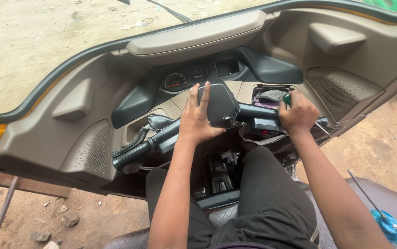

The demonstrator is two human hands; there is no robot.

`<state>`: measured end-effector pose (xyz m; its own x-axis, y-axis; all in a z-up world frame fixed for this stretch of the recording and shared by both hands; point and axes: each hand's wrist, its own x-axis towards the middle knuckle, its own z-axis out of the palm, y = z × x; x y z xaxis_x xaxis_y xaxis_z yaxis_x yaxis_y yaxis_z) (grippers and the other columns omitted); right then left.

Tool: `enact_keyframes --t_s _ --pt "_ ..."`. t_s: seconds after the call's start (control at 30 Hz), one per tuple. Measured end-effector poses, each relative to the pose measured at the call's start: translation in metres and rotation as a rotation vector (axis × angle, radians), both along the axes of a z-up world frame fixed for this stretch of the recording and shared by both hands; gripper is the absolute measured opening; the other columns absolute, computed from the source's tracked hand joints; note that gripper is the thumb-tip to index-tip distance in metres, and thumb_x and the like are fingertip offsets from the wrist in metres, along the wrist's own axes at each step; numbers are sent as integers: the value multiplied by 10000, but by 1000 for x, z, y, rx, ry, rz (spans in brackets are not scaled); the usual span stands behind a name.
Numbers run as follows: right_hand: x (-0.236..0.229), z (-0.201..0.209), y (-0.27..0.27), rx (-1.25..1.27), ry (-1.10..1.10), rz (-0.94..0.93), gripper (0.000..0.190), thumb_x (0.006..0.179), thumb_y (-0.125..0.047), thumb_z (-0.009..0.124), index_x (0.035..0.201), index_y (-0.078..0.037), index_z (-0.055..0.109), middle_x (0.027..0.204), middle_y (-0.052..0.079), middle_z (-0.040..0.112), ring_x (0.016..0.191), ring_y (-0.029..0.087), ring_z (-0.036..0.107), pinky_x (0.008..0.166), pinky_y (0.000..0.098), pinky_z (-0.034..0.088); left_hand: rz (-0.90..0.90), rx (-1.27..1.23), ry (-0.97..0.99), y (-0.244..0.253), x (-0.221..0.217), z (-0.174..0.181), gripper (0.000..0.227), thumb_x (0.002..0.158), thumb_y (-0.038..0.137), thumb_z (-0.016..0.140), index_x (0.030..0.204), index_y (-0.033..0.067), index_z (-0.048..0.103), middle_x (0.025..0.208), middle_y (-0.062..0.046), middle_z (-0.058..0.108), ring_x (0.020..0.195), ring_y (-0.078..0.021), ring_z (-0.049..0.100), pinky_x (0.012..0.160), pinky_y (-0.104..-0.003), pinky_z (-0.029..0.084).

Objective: The person uses a screwdriver to remove screws from the dashboard area of a vehicle, then removes a component and wipes it with a cloth.

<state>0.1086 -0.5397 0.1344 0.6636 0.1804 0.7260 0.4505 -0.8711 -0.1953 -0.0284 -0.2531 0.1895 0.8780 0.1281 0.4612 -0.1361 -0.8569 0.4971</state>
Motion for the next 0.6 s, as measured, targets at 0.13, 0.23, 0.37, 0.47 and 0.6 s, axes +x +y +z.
enact_keyframes --t_s 0.13,0.23,0.37,0.47,0.6 --pt "3 1 -1 -2 22 -10 222 856 -235 783 1016 -114 687 886 78 717 802 313 694 694 429 527 28 46 -60 -4 -4 -2 1394 441 374 1000 1595 264 226 1569 -225 284 1443 -456 374 1139 -524 432" --pt "0 0 2 1 38 -13 230 842 -238 790 1015 -118 696 879 87 715 811 317 698 701 433 530 -12 91 -13 3 1 -1 1344 450 404 1004 1572 319 269 1559 -230 281 1436 -468 354 1100 -523 447" --pt "1 2 2 14 11 5 231 838 -231 786 1020 -119 698 898 87 718 825 316 702 710 431 534 11 63 -57 -2 3 -4 1332 436 404 994 1562 334 285 1564 -221 285 1447 -461 356 1103 -538 443" --pt "2 2 2 5 90 -32 208 875 -233 785 1016 -107 699 896 83 724 805 320 695 701 438 527 -13 84 -41 5 0 -7 1317 456 418 996 1571 335 300 1576 -223 274 1456 -475 350 1075 -532 464" --pt "2 1 -1 -13 52 -8 221 844 -238 775 1009 -115 696 901 88 720 816 318 697 701 433 531 -4 64 -15 4 6 -6 1343 416 428 995 1562 335 301 1566 -215 279 1452 -480 341 1071 -536 468"
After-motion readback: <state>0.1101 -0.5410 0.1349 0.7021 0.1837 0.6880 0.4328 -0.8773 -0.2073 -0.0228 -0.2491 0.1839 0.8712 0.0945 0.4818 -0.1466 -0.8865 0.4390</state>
